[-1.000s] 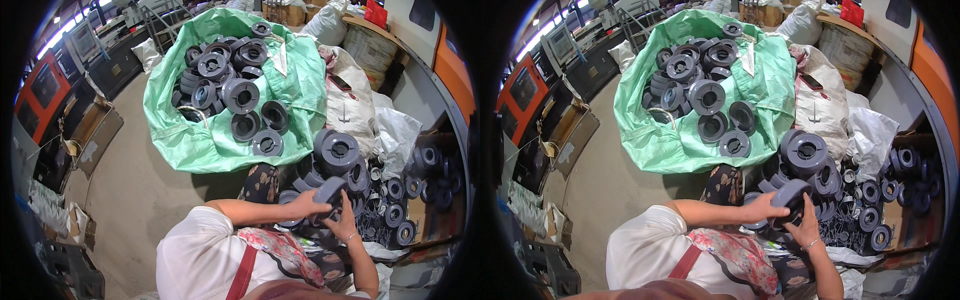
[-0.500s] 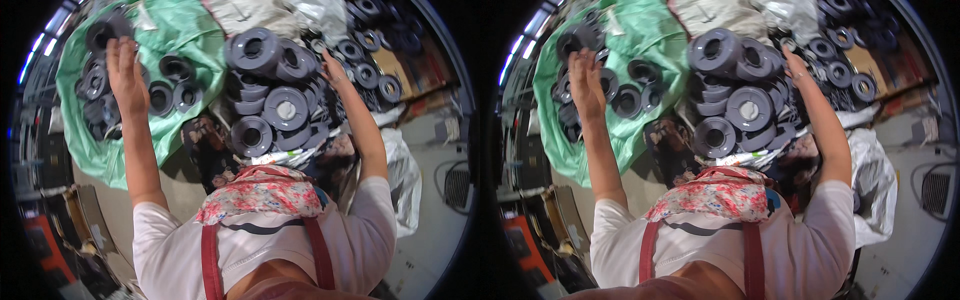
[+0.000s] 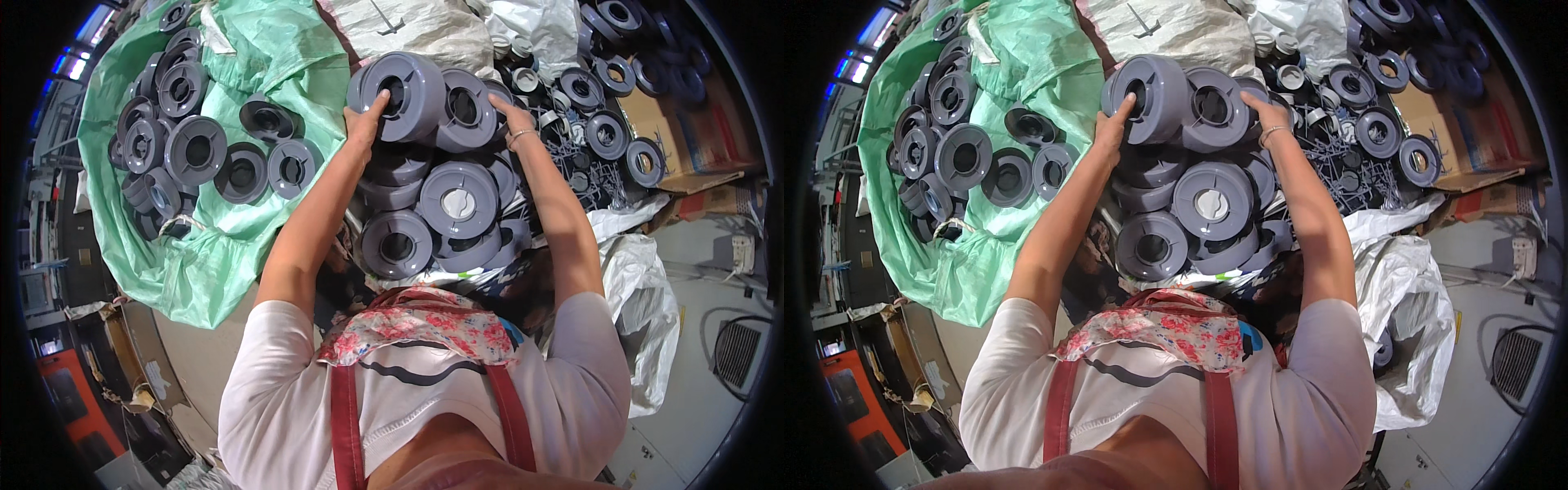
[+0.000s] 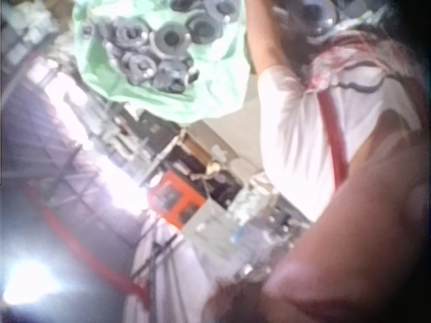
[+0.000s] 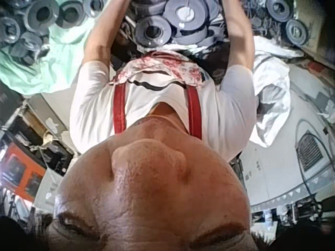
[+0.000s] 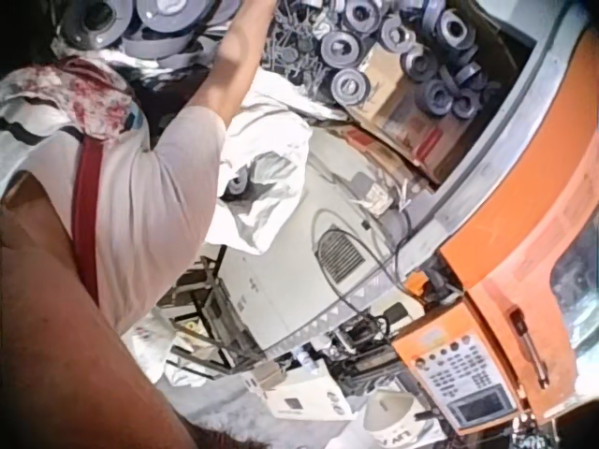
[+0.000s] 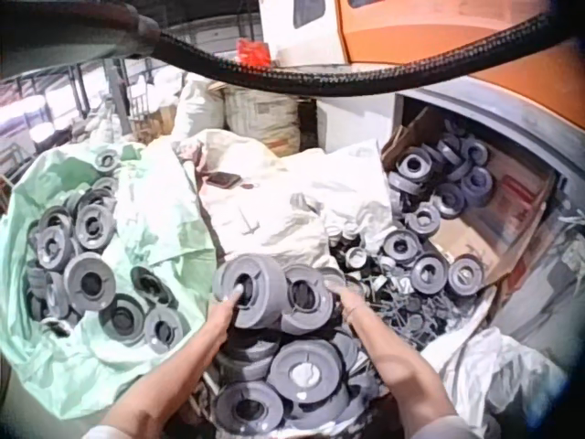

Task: The person sorts gray plastic wheel components from one bag to another by hand, picking them up from a pile and placing them into a green bag.

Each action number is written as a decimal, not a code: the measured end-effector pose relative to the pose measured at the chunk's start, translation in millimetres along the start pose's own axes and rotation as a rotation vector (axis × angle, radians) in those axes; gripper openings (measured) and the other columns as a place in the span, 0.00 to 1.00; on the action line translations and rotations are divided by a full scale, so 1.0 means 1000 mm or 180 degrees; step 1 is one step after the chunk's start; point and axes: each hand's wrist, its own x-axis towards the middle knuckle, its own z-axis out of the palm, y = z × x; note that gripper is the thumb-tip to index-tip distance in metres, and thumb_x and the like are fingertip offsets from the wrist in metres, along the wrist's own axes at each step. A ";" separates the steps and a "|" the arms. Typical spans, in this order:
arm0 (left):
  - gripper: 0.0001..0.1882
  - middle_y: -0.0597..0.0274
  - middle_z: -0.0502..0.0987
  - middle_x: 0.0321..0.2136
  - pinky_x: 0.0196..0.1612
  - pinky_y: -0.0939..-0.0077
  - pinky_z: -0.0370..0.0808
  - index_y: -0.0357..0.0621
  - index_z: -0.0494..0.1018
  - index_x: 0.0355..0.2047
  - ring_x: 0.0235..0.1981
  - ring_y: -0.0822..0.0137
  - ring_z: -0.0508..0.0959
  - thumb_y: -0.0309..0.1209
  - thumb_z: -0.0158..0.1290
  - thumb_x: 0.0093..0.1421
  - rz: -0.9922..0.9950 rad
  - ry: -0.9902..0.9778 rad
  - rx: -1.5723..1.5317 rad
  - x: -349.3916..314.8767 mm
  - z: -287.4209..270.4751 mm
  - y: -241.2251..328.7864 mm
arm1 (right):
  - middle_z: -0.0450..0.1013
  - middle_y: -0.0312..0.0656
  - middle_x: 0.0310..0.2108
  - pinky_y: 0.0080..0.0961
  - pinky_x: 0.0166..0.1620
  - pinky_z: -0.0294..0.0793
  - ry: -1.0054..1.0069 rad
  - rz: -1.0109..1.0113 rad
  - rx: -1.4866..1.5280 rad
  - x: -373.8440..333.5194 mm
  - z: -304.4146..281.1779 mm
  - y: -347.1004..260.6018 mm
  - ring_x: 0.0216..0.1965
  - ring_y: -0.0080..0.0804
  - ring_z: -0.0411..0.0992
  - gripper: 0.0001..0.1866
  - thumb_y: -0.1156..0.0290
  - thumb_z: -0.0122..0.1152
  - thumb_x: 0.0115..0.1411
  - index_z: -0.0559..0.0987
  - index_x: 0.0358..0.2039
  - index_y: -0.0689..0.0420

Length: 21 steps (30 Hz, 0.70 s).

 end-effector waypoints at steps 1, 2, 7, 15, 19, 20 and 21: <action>0.44 0.44 0.66 0.48 0.51 0.68 0.65 0.25 0.57 0.51 0.47 0.56 0.69 0.50 0.60 0.46 -0.0013 0.0138 0.0004 0.010 0.003 -0.001 | 0.72 0.52 0.37 0.29 0.38 0.73 -0.0313 -0.0007 0.0315 0.006 -0.003 0.004 0.35 0.36 0.73 0.32 0.65 0.73 0.37 0.72 0.39 0.72; 0.42 0.46 0.67 0.46 0.50 0.68 0.66 0.26 0.58 0.51 0.46 0.57 0.70 0.49 0.60 0.46 0.0152 -0.0132 -0.0270 0.015 0.004 -0.002 | 0.72 0.51 0.36 0.29 0.38 0.73 -0.0353 -0.0186 0.0272 -0.002 0.001 0.002 0.34 0.36 0.73 0.30 0.66 0.73 0.37 0.72 0.39 0.72; 0.29 0.52 0.73 0.37 0.41 0.70 0.73 0.33 0.65 0.47 0.37 0.62 0.76 0.38 0.59 0.49 0.0055 -0.0880 -0.1563 0.017 0.005 0.003 | 0.73 0.47 0.34 0.29 0.38 0.72 -0.0446 -0.0726 0.0199 -0.024 0.014 0.005 0.33 0.34 0.72 0.24 0.74 0.70 0.39 0.72 0.37 0.69; 0.35 0.58 0.73 0.39 0.49 0.73 0.66 0.38 0.66 0.48 0.42 0.65 0.71 0.39 0.66 0.40 0.0335 -0.0879 -0.1524 -0.037 -0.021 0.071 | 0.71 0.48 0.42 0.32 0.47 0.69 -0.0767 -0.0775 0.0461 -0.107 0.003 -0.027 0.41 0.37 0.71 0.22 0.81 0.60 0.46 0.70 0.44 0.68; 0.29 0.59 0.74 0.37 0.43 0.73 0.70 0.37 0.69 0.44 0.36 0.65 0.74 0.39 0.63 0.44 0.0837 -0.1107 -0.1623 -0.050 -0.102 0.151 | 0.72 0.46 0.40 0.29 0.45 0.71 -0.1088 -0.1183 0.0272 -0.181 0.072 -0.113 0.39 0.34 0.72 0.21 0.80 0.59 0.48 0.70 0.45 0.68; 0.28 0.58 0.74 0.37 0.43 0.73 0.69 0.37 0.69 0.44 0.36 0.65 0.74 0.39 0.62 0.45 0.1112 -0.1044 -0.1557 -0.047 -0.132 0.174 | 0.73 0.46 0.34 0.27 0.38 0.74 -0.1363 -0.1358 0.0054 -0.193 0.102 -0.145 0.35 0.32 0.73 0.20 0.76 0.59 0.50 0.69 0.44 0.66; 0.28 0.58 0.74 0.38 0.43 0.74 0.69 0.37 0.69 0.44 0.37 0.65 0.74 0.38 0.62 0.45 0.1397 -0.0841 -0.1417 -0.049 -0.176 0.196 | 0.73 0.43 0.31 0.25 0.38 0.72 -0.2039 -0.1330 0.0553 -0.231 0.153 -0.173 0.32 0.29 0.72 0.17 0.72 0.60 0.51 0.72 0.41 0.63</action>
